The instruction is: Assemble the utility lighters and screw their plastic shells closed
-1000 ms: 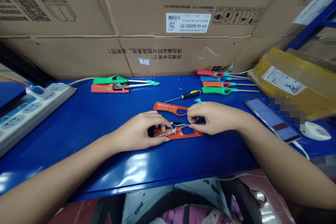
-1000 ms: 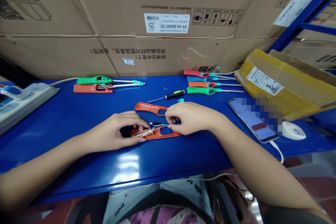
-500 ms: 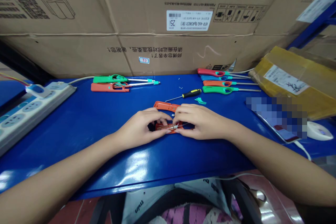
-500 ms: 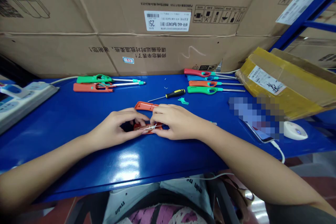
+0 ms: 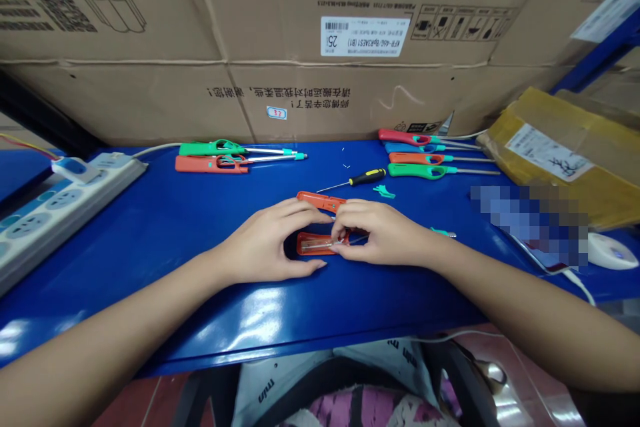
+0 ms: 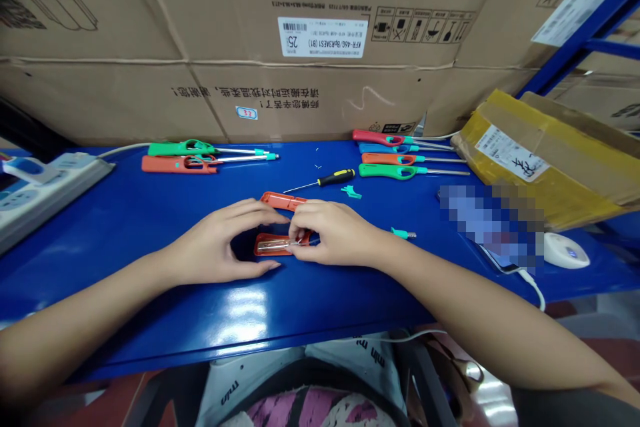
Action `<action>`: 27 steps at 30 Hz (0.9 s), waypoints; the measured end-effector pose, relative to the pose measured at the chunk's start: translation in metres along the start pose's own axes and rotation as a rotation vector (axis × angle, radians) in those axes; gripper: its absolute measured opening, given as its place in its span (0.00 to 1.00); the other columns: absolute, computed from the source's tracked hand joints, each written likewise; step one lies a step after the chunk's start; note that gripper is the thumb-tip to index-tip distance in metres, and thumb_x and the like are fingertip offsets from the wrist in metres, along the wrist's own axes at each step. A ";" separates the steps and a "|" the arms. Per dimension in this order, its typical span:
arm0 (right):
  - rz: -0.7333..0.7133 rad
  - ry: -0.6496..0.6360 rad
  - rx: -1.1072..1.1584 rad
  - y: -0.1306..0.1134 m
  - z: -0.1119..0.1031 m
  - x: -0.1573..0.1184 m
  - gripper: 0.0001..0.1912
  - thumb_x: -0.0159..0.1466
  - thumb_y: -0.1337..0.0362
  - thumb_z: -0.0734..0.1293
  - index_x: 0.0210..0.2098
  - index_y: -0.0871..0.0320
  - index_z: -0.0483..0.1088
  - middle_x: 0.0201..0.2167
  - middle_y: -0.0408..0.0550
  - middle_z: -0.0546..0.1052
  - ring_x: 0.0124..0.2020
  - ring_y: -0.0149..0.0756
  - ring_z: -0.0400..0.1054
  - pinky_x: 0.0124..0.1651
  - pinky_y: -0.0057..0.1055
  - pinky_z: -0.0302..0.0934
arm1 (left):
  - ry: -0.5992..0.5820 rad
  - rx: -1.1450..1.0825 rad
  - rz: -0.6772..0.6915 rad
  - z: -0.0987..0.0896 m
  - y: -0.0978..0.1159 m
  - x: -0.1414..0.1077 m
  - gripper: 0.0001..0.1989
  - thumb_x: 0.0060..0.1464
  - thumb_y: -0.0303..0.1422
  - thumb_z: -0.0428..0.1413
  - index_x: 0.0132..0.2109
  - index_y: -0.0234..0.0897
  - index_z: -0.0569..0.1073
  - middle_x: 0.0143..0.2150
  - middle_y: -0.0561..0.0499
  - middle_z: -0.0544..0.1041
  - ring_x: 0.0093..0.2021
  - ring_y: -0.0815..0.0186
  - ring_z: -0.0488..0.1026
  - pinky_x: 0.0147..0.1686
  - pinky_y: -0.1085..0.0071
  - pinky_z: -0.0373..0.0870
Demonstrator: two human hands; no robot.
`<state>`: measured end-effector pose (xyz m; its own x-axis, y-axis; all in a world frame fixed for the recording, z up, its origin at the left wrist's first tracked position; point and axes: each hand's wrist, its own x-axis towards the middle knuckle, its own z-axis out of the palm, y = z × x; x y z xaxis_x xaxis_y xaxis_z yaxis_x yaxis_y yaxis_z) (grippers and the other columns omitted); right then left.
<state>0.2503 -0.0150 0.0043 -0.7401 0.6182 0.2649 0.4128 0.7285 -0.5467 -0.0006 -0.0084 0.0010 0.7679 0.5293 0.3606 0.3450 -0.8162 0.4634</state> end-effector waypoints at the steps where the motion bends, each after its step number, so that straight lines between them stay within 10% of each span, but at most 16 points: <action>1: -0.023 0.001 0.004 0.000 0.000 0.000 0.01 0.64 0.68 0.70 0.35 0.58 0.75 0.34 0.45 0.80 0.39 0.36 0.73 0.44 0.32 0.65 | -0.027 0.014 -0.004 -0.001 0.000 0.000 0.23 0.56 0.36 0.65 0.58 0.38 0.73 0.55 0.45 0.79 0.55 0.56 0.76 0.56 0.61 0.72; 27: -0.238 -0.041 -0.378 0.001 -0.007 -0.001 0.14 0.71 0.55 0.65 0.41 0.57 0.79 0.37 0.48 0.79 0.38 0.37 0.70 0.40 0.34 0.62 | -0.045 -0.043 0.017 0.003 -0.002 0.000 0.11 0.64 0.29 0.56 0.52 0.37 0.77 0.46 0.46 0.82 0.47 0.60 0.78 0.50 0.63 0.74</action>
<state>0.2550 -0.0130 0.0091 -0.8555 0.4131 0.3122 0.3873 0.9107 -0.1437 0.0002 -0.0071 -0.0027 0.7974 0.5038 0.3322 0.3089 -0.8136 0.4925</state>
